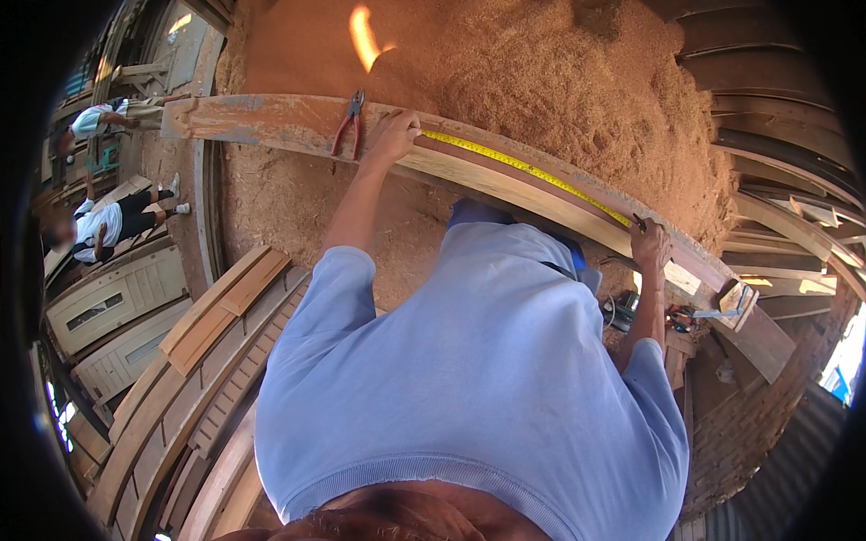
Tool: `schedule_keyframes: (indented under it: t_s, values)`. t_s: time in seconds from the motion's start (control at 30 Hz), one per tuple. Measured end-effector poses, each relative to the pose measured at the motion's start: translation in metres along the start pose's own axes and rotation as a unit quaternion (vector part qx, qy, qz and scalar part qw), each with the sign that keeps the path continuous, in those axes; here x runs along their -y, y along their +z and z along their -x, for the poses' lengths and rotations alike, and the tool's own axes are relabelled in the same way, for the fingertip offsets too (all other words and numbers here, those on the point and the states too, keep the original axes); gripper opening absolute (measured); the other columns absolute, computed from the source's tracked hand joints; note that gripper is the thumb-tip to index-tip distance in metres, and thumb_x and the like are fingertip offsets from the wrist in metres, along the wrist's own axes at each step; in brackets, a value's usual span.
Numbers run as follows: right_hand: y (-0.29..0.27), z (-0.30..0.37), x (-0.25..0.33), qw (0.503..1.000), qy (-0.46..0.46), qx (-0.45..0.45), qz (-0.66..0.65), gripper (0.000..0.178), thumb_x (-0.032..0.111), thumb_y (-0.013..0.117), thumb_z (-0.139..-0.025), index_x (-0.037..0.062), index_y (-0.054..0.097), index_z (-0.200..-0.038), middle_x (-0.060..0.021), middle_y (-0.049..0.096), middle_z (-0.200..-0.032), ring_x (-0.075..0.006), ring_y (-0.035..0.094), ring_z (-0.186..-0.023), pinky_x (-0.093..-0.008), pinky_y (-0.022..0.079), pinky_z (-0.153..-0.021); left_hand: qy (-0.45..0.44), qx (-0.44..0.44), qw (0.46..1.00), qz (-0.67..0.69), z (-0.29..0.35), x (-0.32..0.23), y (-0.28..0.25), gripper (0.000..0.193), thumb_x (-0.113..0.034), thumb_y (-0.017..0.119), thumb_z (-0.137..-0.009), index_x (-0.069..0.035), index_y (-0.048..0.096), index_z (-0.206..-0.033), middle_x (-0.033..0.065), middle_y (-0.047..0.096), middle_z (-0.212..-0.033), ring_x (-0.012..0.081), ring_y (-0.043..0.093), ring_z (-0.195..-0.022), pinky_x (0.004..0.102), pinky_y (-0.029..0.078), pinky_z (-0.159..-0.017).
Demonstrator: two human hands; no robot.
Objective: The person measures a wooden plank with a tape measure and marks it with a pencil. They then use a try square to draw a straight line across the plank.
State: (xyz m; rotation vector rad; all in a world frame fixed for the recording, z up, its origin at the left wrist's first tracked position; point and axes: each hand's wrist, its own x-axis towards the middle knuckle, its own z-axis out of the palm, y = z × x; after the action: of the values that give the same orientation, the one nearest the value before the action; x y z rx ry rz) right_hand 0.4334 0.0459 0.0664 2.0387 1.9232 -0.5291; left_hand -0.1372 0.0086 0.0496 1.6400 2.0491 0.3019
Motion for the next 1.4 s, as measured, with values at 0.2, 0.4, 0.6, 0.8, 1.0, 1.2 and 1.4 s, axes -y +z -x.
schedule_keyframes:
  t_s: [0.2,0.4,0.6,0.8,1.0,1.2,1.4]
  values:
    - [0.009,0.000,-0.003,1.000,-0.007,-0.030,0.000,0.041,0.044,0.068,-0.087,0.0143,0.074,-0.114,-0.0189,0.069,-0.114,-0.0406,0.066,-0.108,-0.0530,0.051,-0.091,-0.068,0.046,0.995,-0.049,-0.004,-0.001,0.000,0.018,-0.021,0.072,-0.089,-0.013,0.061,-0.101,0.0129,0.068,-0.109,0.0349,0.060,-0.116,0.0489,0.043,-0.102]
    - [0.021,0.003,-0.010,0.996,-0.013,-0.081,-0.038,0.037,0.040,0.071,-0.086,0.0150,0.072,-0.114,-0.0180,0.069,-0.112,-0.0400,0.065,-0.106,-0.0541,0.051,-0.090,-0.084,0.104,0.981,-0.141,-0.019,-0.012,-0.006,0.025,-0.026,0.072,-0.089,-0.011,0.063,-0.107,0.0166,0.070,-0.110,0.0350,0.063,-0.116,0.0498,0.047,-0.099]
    - [0.022,-0.006,-0.032,0.991,-0.021,-0.112,-0.075,0.037,0.038,0.075,-0.084,0.0130,0.074,-0.112,-0.0159,0.070,-0.116,-0.0377,0.063,-0.111,-0.0522,0.049,-0.093,-0.025,0.132,0.966,-0.221,-0.026,0.021,0.007,0.035,-0.029,0.068,-0.092,-0.014,0.067,-0.123,0.0170,0.068,-0.126,0.0351,0.062,-0.121,0.0473,0.050,-0.097]
    - [0.010,-0.002,-0.117,0.992,0.032,-0.089,-0.079,0.037,0.042,0.072,-0.087,0.0180,0.075,-0.115,-0.0098,0.069,-0.123,-0.0342,0.060,-0.116,-0.0505,0.044,-0.100,-0.161,0.146,0.956,-0.199,-0.036,-0.027,0.007,0.024,-0.022,0.073,-0.089,-0.007,0.060,-0.103,0.0148,0.069,-0.102,0.0366,0.066,-0.103,0.0485,0.048,-0.088]
    - [0.000,-0.002,-0.208,0.993,0.063,-0.068,-0.067,0.039,0.046,0.071,-0.088,0.0193,0.075,-0.116,-0.0086,0.069,-0.125,-0.0327,0.059,-0.119,-0.0509,0.044,-0.101,-0.142,0.116,0.963,-0.196,-0.039,0.006,0.010,0.024,-0.021,0.074,-0.088,-0.008,0.060,-0.102,0.0110,0.069,-0.096,0.0337,0.066,-0.095,0.0471,0.050,-0.087]
    - [-0.010,0.001,-0.271,0.992,0.120,-0.033,-0.031,0.039,0.046,0.071,-0.088,0.0190,0.075,-0.115,-0.0123,0.070,-0.118,-0.0359,0.060,-0.117,-0.0532,0.045,-0.099,-0.167,0.119,0.961,-0.187,-0.037,-0.002,0.009,0.019,-0.017,0.073,-0.090,-0.007,0.058,-0.095,0.0121,0.067,-0.086,0.0274,0.064,-0.082,0.0435,0.051,-0.079]
    - [-0.005,-0.001,-0.287,0.990,0.122,-0.066,-0.020,0.037,0.045,0.071,-0.088,0.0179,0.076,-0.113,-0.0124,0.071,-0.115,-0.0366,0.061,-0.117,-0.0528,0.045,-0.098,-0.152,0.123,0.961,-0.196,-0.041,0.008,0.010,0.019,-0.016,0.073,-0.089,-0.009,0.058,-0.096,0.0102,0.066,-0.089,0.0313,0.065,-0.088,0.0464,0.050,-0.080]
